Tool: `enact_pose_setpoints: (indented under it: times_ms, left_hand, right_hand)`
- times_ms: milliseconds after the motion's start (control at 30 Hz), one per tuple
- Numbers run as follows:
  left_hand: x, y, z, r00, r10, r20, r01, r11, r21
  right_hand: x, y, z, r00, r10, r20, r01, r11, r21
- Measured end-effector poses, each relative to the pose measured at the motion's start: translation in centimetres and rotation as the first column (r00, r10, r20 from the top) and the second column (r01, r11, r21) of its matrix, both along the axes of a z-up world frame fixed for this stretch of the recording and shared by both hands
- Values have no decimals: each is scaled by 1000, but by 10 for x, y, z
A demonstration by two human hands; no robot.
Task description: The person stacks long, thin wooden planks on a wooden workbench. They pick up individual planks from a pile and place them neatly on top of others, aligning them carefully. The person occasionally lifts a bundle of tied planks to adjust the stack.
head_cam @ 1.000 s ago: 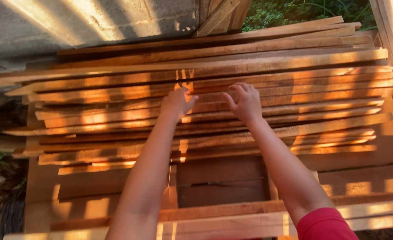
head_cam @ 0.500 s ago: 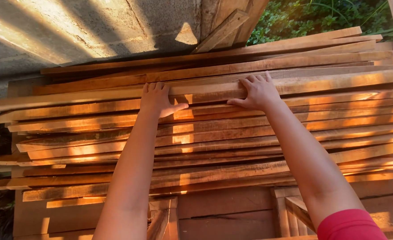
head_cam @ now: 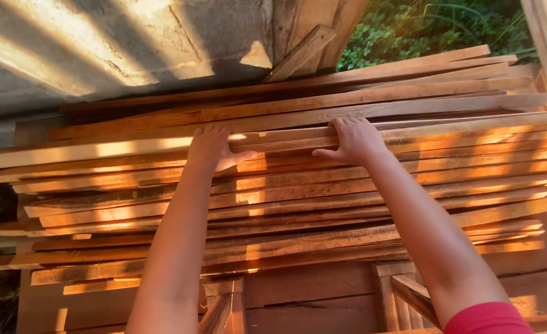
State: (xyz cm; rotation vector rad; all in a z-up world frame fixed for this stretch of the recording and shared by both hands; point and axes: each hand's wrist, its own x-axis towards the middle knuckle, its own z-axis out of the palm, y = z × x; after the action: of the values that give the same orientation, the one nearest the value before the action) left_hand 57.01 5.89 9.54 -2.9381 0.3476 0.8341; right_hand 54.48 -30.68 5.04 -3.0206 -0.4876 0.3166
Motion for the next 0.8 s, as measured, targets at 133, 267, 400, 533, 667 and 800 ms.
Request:
enact_pose_setpoints:
  times_ms: [133, 267, 400, 533, 667, 800]
  left_hand:
    - [-5, 11, -35, 968, -98, 232, 99, 995, 8]
    - [-20, 8, -19, 988, 42, 148, -21, 990, -142]
    - [-42, 0, 8, 991, -31, 131, 30, 1000, 9]
    - [-77, 18, -5, 969, -126, 214, 134, 991, -21]
    - [-149, 19, 30, 964, -146, 222, 199, 951, -237]
    - [-217, 21, 61, 941, -133, 313, 285, 809, -515]
  right_hand:
    - [-15, 1, 30, 992, 24, 128, -35, 996, 88]
    - [-18, 7, 25, 995, -38, 92, 33, 998, 57]
    - [-34, 9, 37, 993, -99, 64, 94, 993, 76]
    - [-81, 4, 49, 984, 59, 167, -60, 998, -3]
    - [-147, -9, 64, 976, 109, 186, -112, 994, 4]
    - [-208, -12, 134, 995, 101, -20, -101, 995, -10]
